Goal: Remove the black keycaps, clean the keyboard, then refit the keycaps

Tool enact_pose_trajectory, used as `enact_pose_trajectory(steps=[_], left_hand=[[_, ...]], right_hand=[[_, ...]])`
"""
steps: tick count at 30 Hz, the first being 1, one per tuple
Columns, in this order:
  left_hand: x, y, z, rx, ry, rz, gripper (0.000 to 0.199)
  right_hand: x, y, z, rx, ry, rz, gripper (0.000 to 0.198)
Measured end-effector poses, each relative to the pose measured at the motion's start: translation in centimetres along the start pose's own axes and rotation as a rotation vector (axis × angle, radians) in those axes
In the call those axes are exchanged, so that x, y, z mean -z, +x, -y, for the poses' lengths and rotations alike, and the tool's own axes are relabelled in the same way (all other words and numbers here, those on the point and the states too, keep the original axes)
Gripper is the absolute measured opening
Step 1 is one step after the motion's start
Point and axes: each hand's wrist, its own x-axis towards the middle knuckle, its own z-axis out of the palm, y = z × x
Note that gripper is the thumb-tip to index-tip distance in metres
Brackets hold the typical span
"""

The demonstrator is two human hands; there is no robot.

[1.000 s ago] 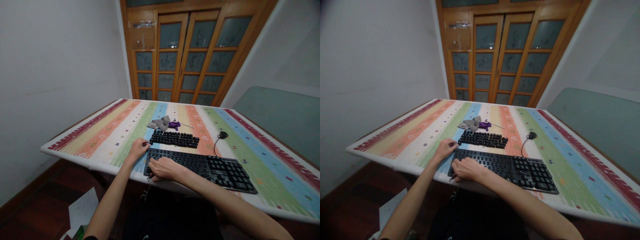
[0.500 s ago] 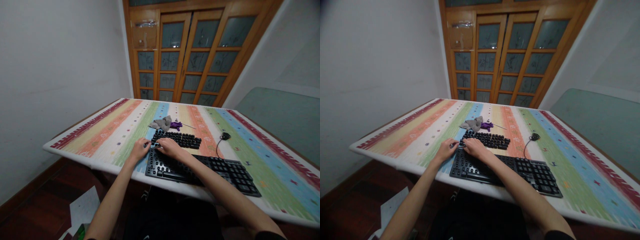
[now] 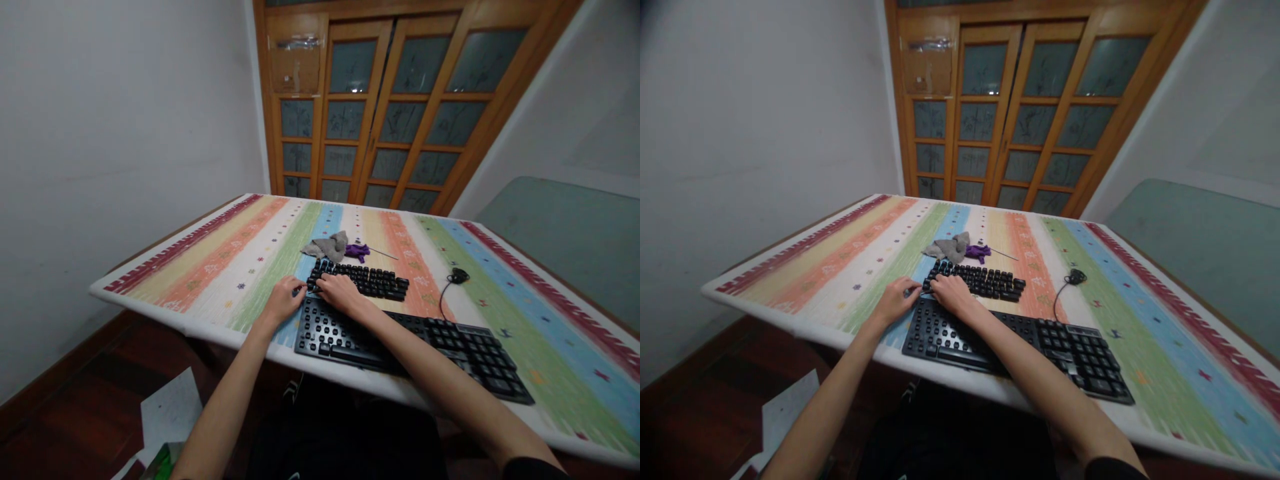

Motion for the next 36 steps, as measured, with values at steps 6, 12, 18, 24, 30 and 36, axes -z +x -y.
enact_pose_trajectory(steps=[6, 12, 18, 24, 30, 36], left_hand=[[-0.1, 0.0, 0.2, -0.014, -0.005, -0.01, 0.014], [0.0, 0.0, 0.0, -0.012, 0.01, 0.009, 0.014], [0.1, -0.1, 0.0, -0.001, 0.019, 0.014, 0.015], [0.1, -0.1, 0.0, -0.022, -0.005, 0.001, 0.014], [0.4, -0.4, -0.9, -0.088, -0.164, 0.041, 0.011], [0.7, -0.4, -1.2, -0.118, -0.185, 0.106, 0.009]], right_hand=[[-0.1, -0.1, 0.0, -0.009, 0.0, 0.005, 0.023], [0.0, -0.1, -0.2, -0.005, 0.01, 0.002, 0.022], [0.7, -0.9, -0.2, -0.004, 0.048, -0.046, 0.023], [1.9, -5.0, 0.9, 0.147, 0.179, -0.086, 0.026], [1.8, -8.5, 2.9, 0.303, 0.137, 0.03, 0.035], [1.6, -9.1, 3.9, 0.364, -0.022, 0.048, 0.015]])
